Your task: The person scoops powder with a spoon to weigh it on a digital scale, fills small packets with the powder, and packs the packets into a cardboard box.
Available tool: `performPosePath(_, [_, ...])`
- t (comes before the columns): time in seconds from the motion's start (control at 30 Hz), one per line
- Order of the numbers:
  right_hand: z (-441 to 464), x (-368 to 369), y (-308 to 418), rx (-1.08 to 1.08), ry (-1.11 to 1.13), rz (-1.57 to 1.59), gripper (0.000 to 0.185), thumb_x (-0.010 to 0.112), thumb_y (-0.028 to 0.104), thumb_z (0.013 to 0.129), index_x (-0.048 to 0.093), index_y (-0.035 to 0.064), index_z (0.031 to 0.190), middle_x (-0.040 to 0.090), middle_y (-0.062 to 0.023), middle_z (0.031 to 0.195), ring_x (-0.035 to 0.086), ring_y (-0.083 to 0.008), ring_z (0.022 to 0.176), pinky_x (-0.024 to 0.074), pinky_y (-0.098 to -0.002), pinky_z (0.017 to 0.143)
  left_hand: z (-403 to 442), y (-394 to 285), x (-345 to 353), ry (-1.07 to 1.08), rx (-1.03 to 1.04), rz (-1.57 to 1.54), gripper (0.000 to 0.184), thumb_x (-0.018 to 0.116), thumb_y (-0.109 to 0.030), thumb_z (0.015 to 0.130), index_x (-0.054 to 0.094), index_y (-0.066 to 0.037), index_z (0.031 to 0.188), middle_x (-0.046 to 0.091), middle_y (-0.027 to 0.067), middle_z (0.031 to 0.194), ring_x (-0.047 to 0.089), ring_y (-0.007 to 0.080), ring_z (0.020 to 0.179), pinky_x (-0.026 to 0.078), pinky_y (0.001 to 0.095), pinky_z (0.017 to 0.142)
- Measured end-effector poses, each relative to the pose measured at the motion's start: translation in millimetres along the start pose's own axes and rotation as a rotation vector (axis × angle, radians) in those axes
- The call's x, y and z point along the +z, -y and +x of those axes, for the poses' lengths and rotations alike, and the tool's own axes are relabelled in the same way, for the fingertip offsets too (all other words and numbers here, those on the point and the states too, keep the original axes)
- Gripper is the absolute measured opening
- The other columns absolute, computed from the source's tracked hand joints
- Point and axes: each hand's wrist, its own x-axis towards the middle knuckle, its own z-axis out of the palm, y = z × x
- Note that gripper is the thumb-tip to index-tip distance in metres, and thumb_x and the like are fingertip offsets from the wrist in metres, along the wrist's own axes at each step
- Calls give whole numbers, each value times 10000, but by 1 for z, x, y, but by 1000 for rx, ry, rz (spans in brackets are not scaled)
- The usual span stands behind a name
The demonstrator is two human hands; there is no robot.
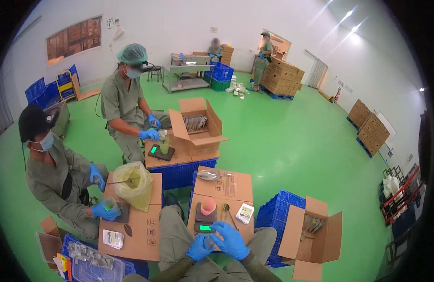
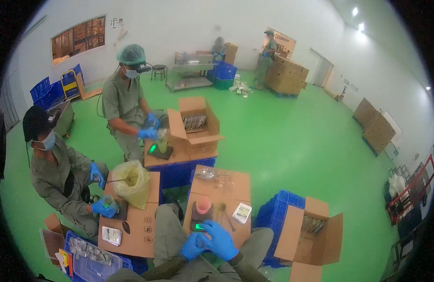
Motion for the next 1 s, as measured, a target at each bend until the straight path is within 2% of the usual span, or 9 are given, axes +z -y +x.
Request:
performPosePath(0.1, [-48,41,-53,133,40,-31,269,688,233,938,687,91,1167,662,-129,1186,652,-317,1085,537,-385,896,4,-19,-4,81,18,123,516,817,-305,800,518,-37,1124,526,169,1069,551,344,1025,459,437,873])
performPosePath(0.23, [-68,57,-56,433,22,139,233,694,208,930,698,79,1124,690,-128,1117,680,-294,1024,548,-371,864,2,-8,1,65,-16,-9,496,809,-298,806,523,-39,1117,532,170,1057,553,349,1000,463,432,867])
performPosePath(0.43, [-68,61,-73,411,-47,152,212,733,166,878,732,86,1074,718,-97,1012,707,-278,916,560,-355,814,2,-16,-2,85,-92,45,464,798,-281,799,539,-39,1098,545,182,1054,565,362,978,470,437,842])
performPosePath(0.6, [-71,60,-93,513,123,221,213,720,186,880,728,67,1057,713,-112,1062,698,-301,960,554,-374,839,9,-24,-7,176,-90,197,489,801,-296,768,553,-42,1105,562,187,1056,566,378,980,476,458,847])
performPosePath(0.63, [-70,58,-97,505,160,214,212,711,190,886,726,61,1053,710,-118,1084,693,-310,981,551,-383,852,11,-26,-6,149,-43,156,372,736,-268,846,581,-9,1064,571,226,1035,565,411,966,467,472,853])
performPosePath(0.73, [-86,75,-126,484,431,196,236,672,209,913,724,56,1086,686,-140,1167,665,-340,1061,533,-406,908,19,-33,-5,256,-32,234,426,756,-309,832,573,-18,1085,573,216,1044,564,407,973,470,475,857])
performPosePath(0.87, [-103,94,-149,565,429,327,291,634,240,947,700,54,1161,659,-175,1222,645,-353,1116,507,-413,973,25,-31,-5,393,-138,292,559,808,-431,763,579,-57,1111,573,184,1039,572,389,983,487,473,853])
performPosePath(0.93, [-110,102,-154,670,424,391,325,628,256,956,681,47,1199,657,-187,1228,647,-343,1124,501,-408,991,12,-8,9,404,-51,335,531,795,-425,772,591,-65,1104,576,181,1035,575,385,986,488,471,859])
performPosePath(1.0, [-103,94,-147,569,432,398,299,620,237,945,705,11,1122,705,-177,1145,684,-331,1007,525,-419,909,10,6,17,458,-44,336,476,780,-395,784,611,-76,1094,588,173,1026,574,380,997,486,468,866])
